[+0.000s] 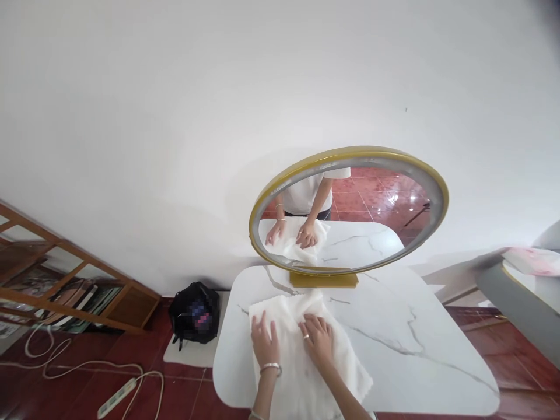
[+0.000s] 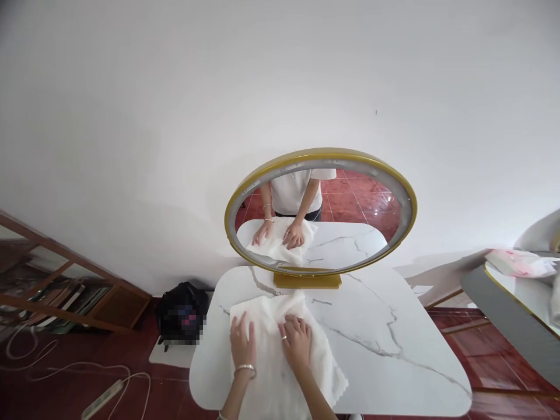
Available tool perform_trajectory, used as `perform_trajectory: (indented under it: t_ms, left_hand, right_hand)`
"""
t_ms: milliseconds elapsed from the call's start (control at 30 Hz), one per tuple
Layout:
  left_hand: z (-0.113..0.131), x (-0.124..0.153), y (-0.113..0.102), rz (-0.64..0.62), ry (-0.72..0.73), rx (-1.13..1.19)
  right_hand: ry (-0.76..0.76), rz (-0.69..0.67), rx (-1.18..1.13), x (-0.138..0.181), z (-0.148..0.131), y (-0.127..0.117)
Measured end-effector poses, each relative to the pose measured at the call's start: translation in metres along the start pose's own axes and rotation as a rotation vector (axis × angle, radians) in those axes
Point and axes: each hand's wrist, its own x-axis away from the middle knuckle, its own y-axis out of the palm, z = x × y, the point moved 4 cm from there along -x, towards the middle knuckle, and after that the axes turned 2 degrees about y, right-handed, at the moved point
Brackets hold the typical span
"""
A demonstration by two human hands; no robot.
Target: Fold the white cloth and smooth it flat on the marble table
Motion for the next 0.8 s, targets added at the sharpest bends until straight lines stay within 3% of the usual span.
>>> perform_trajectory:
  t_ms: [67, 133, 233, 400, 467, 600, 800]
  left_hand:
    - [-0.005, -0.011, -0.005, -0.021, -0.165, 0.019]
    - [0.004, -0.017, -0.003, -0.115, -0.232, 0.003]
    - [0.037, -0.009, 0.01, -0.206, -0.171, 0.002]
    - [0.112, 0.032, 0.049, -0.259, -0.022, 0.07]
    - [0.147, 0.04, 0.061, -0.209, 0.03, 0.142]
    - [0.225, 0.027, 0.057, 0.089, 0.244, 0.398]
    - [0.343, -0.017, 0.025, 0.309, 0.664, 0.517]
  right_hand:
    - [0.098, -0.033, -0.025, -0.007, 0.006, -0.008]
    - [0.184, -0.04, -0.019, -0.013, 0.02, -0.018]
    - [0.29, -0.043, -0.024, -0.017, 0.05, -0.037]
    - [0.444, 0.049, -0.155, -0.013, 0.112, -0.082]
    - [0.532, 0.132, -0.269, -0.013, 0.137, -0.1]
    - [0.623, 0.369, -0.584, -0.029, 0.166, -0.126]
    - [0.495, 0.667, -0.964, -0.094, 0.149, -0.175]
